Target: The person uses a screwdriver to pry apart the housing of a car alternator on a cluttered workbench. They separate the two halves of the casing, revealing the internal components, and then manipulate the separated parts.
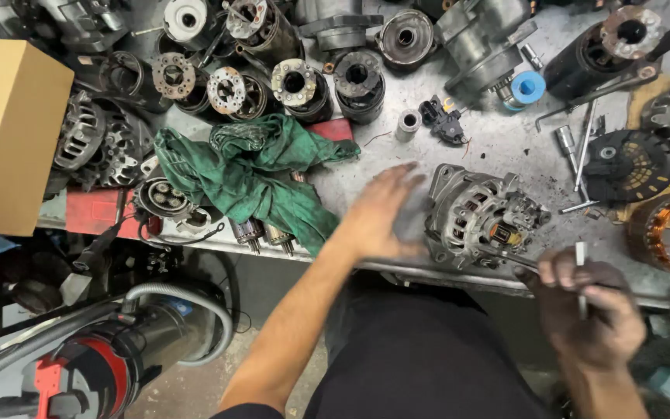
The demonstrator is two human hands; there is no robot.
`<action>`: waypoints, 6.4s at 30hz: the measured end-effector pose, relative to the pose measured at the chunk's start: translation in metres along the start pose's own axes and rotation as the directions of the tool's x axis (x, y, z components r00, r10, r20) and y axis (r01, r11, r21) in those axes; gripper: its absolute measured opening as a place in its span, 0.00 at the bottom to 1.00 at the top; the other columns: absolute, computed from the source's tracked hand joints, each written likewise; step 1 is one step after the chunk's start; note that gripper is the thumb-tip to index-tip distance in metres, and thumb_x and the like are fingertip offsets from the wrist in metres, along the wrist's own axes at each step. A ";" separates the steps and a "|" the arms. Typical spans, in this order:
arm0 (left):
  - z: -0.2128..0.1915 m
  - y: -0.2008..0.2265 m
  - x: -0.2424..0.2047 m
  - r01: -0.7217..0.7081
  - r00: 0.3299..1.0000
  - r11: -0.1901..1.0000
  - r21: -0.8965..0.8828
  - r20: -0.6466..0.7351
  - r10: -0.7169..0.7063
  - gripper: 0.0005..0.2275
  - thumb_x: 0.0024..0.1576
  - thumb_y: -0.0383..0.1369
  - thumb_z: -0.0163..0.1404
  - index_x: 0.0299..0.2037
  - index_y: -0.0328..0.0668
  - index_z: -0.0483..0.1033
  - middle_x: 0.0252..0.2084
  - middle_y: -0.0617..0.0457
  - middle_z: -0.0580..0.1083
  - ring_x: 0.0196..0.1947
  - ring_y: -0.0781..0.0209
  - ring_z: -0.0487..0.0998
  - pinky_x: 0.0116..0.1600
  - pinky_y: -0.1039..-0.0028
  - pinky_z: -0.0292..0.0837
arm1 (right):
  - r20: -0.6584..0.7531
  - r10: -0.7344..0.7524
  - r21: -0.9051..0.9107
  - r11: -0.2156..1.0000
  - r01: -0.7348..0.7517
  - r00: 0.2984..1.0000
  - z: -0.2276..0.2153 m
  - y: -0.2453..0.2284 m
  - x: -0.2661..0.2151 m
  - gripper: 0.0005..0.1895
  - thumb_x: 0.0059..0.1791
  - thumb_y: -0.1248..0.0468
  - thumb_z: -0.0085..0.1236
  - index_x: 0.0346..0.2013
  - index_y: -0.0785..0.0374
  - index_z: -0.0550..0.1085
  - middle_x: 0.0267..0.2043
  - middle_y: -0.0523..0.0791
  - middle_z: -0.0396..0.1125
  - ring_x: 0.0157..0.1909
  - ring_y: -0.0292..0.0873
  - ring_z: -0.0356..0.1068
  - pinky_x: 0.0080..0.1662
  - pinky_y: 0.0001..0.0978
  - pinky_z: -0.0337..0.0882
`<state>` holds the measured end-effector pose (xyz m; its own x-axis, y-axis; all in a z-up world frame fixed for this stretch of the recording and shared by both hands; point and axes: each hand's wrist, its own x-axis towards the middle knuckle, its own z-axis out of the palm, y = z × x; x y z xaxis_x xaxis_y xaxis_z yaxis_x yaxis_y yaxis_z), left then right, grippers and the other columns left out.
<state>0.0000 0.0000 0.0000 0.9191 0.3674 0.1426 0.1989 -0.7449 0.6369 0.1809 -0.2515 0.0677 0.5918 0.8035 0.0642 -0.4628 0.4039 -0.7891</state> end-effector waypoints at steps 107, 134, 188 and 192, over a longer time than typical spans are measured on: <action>0.058 0.020 0.035 -0.174 0.982 0.974 -0.143 0.046 0.182 0.62 0.24 0.52 0.73 0.71 0.39 0.49 0.79 0.41 0.49 0.79 0.40 0.48 0.81 0.37 0.33 | 0.430 0.182 -0.722 -0.519 0.457 0.885 -0.012 -0.026 -0.017 0.28 0.45 0.63 0.54 0.60 0.40 0.72 0.75 0.39 0.58 0.77 0.51 0.57 0.74 0.65 0.55; 0.046 0.182 0.003 0.218 0.951 0.957 0.192 -0.264 -0.164 0.15 0.55 0.30 0.50 0.54 0.41 0.74 0.56 0.51 0.77 0.41 0.52 0.81 0.42 0.67 0.75 | 0.469 0.164 -0.879 0.176 0.442 0.868 -0.005 -0.055 0.020 0.17 0.42 0.69 0.61 0.46 0.62 0.79 0.50 0.44 0.76 0.49 0.43 0.73 0.50 0.36 0.70; 0.030 0.110 0.026 -0.157 0.987 0.973 0.171 0.012 0.158 0.20 0.47 0.33 0.63 0.48 0.44 0.71 0.43 0.51 0.73 0.36 0.57 0.76 0.38 0.69 0.77 | -0.093 -0.178 -0.916 0.401 -0.014 0.980 0.032 0.042 -0.056 0.35 0.47 0.60 0.53 0.66 0.73 0.61 0.70 0.60 0.58 0.70 0.60 0.59 0.68 0.50 0.59; -0.005 0.118 0.020 -0.404 0.904 0.910 0.098 0.198 0.380 0.16 0.50 0.31 0.57 0.49 0.42 0.76 0.53 0.44 0.76 0.66 0.43 0.70 0.64 0.57 0.68 | 0.049 -0.411 -0.926 0.322 0.195 0.911 0.054 0.065 -0.030 0.29 0.59 0.54 0.38 0.69 0.71 0.64 0.72 0.61 0.56 0.74 0.65 0.52 0.71 0.57 0.51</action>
<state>0.0399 -0.0783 0.0818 0.9735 -0.0610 0.2206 -0.1565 -0.8807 0.4472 0.0972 -0.2260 0.0471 0.6968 0.5870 0.4122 0.5775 -0.1183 -0.8078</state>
